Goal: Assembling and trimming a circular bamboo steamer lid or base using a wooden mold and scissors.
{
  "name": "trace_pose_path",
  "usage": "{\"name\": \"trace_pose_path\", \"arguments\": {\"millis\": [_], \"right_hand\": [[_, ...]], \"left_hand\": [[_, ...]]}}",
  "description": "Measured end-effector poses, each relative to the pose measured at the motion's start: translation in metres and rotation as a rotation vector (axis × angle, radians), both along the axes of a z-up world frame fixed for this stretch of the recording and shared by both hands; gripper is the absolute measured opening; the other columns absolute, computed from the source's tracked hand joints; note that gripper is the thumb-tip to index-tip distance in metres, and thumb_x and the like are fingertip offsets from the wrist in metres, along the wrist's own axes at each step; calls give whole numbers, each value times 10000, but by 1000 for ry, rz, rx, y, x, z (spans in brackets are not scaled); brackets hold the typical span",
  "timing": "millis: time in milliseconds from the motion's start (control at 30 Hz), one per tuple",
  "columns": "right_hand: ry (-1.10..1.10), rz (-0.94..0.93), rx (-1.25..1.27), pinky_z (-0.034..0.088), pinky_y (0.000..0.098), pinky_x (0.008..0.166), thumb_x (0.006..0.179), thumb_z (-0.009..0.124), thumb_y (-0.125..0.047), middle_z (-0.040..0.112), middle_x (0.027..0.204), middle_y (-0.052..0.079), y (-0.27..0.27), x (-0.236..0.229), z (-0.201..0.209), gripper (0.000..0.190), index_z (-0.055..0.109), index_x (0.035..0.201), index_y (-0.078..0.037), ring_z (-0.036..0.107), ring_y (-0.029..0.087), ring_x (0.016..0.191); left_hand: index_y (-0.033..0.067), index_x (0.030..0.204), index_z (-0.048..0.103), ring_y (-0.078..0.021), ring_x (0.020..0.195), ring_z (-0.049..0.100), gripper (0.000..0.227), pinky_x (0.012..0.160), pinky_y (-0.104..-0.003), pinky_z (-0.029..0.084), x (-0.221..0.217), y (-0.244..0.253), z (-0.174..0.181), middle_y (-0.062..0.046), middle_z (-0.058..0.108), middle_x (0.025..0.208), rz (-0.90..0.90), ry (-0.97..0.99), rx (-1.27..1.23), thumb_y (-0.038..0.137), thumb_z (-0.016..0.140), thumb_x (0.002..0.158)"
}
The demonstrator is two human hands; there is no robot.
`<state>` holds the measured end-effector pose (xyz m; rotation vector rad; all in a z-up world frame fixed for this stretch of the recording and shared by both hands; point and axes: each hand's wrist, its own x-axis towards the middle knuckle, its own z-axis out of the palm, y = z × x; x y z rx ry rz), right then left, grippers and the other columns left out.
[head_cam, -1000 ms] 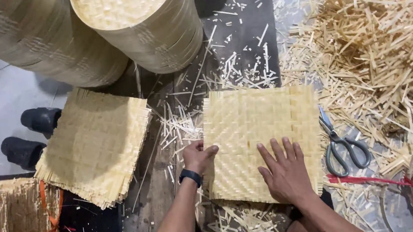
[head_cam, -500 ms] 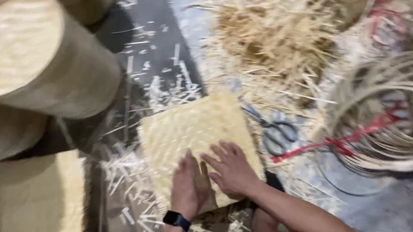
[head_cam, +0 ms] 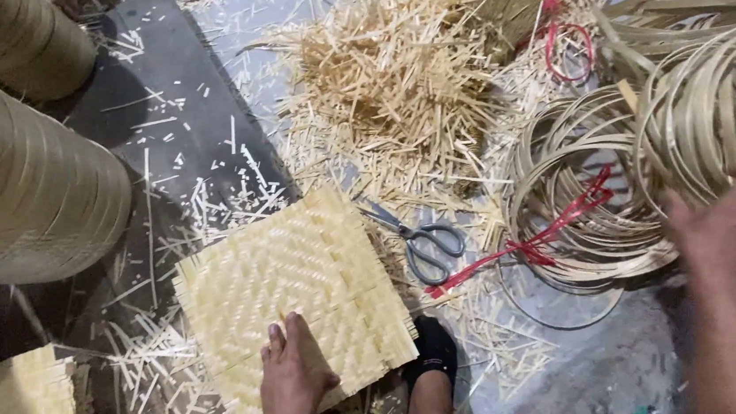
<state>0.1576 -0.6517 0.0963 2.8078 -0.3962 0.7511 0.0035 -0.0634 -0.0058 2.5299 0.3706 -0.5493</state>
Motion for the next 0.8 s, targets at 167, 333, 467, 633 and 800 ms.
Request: {"name": "trace_pose_path", "arguments": {"millis": [167,333,467,633,800], "right_hand": [[239,-46,-113,519,469,952,953,806,-245,632,1078,212,-120,-16,-25,331,625,1108,-14,621,375,1055],[295,45,-235,563,418,887,1039,733,-140,683,949,152,-121,-27,10,203,671,1226,-90,687,308,917],[219,177,-171,539,395,796,1059,718,-86,660,965,146,-147,-27,28,308,675,1361,-122,668,287,869],[132,309,-244,471,367,750,1098,762,-141,624,888,102,-120,1,75,86,707,1161,-121,585,261,799],[80,680,657,372,289,629,1198,545,-181,538,791,54,69,18,171,209,622,1139,5,481,148,668]], "left_hand": [[133,1610,190,-346,1511,277,1336,1252,-459,239,3,-4,18,-257,326,1566,25,86,32,320,1005,568],[122,1591,197,-359,1502,280,1348,1229,-477,246,2,-2,9,-218,341,1575,-10,-14,7,322,1009,534],[142,1592,191,-369,1508,269,1320,1250,-447,252,4,-3,10,-247,298,1588,21,93,47,352,1009,578],[126,1599,212,-363,1530,255,1262,1235,-489,252,2,1,-9,-218,330,1589,-18,37,62,353,975,619],[179,1677,182,-425,1254,573,1158,1116,-478,463,31,12,64,-284,540,1385,63,201,-15,470,845,773]]}}
